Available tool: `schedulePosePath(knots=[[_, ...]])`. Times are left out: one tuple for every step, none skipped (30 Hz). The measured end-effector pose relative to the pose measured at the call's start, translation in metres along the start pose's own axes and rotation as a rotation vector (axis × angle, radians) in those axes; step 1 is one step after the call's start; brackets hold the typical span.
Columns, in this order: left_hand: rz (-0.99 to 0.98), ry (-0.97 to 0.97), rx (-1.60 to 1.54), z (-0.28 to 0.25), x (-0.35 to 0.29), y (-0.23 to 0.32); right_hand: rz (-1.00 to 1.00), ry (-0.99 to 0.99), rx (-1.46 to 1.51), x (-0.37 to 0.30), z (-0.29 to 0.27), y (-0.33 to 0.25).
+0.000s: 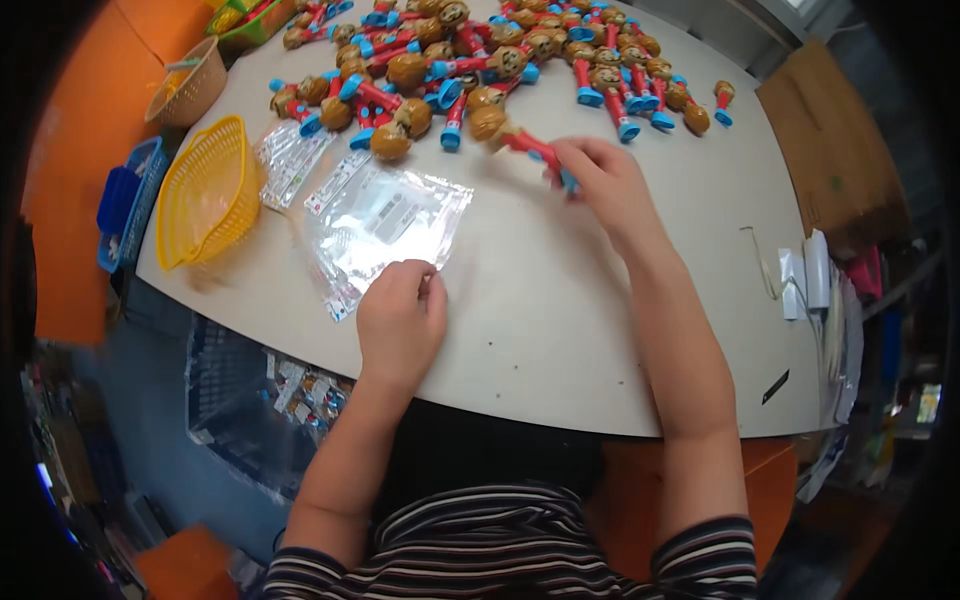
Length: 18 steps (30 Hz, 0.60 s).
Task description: Packaging small colorful items into individual plastic bags at a workbench.
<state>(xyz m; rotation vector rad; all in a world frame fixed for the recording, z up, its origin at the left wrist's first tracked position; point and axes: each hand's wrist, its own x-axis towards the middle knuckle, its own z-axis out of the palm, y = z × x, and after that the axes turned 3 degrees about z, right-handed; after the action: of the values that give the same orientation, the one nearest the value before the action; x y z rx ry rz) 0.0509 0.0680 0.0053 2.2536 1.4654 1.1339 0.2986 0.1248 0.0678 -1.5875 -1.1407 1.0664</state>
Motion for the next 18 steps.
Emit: schedulePosePath(knots=[[0.017, 0.013, -0.009, -0.002, 0.001, -0.001, 0.085, -0.165, 0.187, -0.027, -0.001, -0.012], [-0.003, 0.01, -0.004, -0.002, 0.002, 0.002, 0.175, -0.317, 0.372, -0.05, -0.003, -0.017], [-0.003, 0.001, -0.024, 0.0, 0.004, 0.005, 0.187, -0.321, 0.369, -0.068, 0.0, -0.014], [0.002, -0.007, -0.045, 0.002, 0.008, 0.007, 0.239, -0.283, 0.252, -0.084, 0.003, -0.011], [-0.005, -0.011, -0.047, 0.003, 0.011, 0.007, 0.289, -0.247, 0.136, -0.093, 0.005, -0.008], [-0.033, -0.017, -0.087, 0.003, 0.012, 0.008, 0.295, -0.247, 0.134, -0.096, 0.005, -0.002], [-0.06, -0.021, -0.126, 0.003, 0.014, 0.009, 0.283, -0.167, 0.123, -0.098, 0.004, 0.007], [-0.065, -0.022, -0.125, 0.003, 0.016, 0.01, 0.269, -0.089, 0.112, -0.101, 0.005, 0.013], [-0.069, -0.016, -0.16, 0.002, 0.017, 0.01, 0.271, -0.095, 0.11, -0.104, 0.005, 0.015], [-0.073, -0.008, -0.194, 0.001, 0.018, 0.011, 0.254, -0.1, 0.109, -0.107, 0.006, 0.017], [-0.078, -0.004, -0.191, 0.0, 0.02, 0.012, 0.237, -0.106, 0.109, -0.111, 0.007, 0.018], [-0.071, 0.007, -0.19, -0.001, 0.022, 0.013, 0.235, -0.112, 0.108, -0.116, 0.01, 0.019], [-0.063, 0.018, -0.189, -0.003, 0.024, 0.014, 0.054, -0.109, -0.045, -0.12, 0.015, 0.019], [-0.065, 0.023, -0.185, -0.005, 0.025, 0.014, -0.13, -0.105, -0.195, -0.123, 0.018, 0.019], [-0.074, 0.015, -0.203, -0.006, 0.026, 0.014, -0.133, -0.108, -0.196, -0.123, 0.017, 0.018], [-0.083, 0.006, -0.221, -0.007, 0.026, 0.014, -0.289, -0.09, -0.325, -0.123, 0.015, 0.017], [-0.083, 0.009, -0.219, -0.008, 0.026, 0.015, -0.445, -0.071, -0.454, -0.123, 0.014, 0.016], [-0.073, -0.008, -0.217, -0.01, 0.025, 0.016, -0.448, -0.07, -0.453, -0.123, 0.014, 0.016]])
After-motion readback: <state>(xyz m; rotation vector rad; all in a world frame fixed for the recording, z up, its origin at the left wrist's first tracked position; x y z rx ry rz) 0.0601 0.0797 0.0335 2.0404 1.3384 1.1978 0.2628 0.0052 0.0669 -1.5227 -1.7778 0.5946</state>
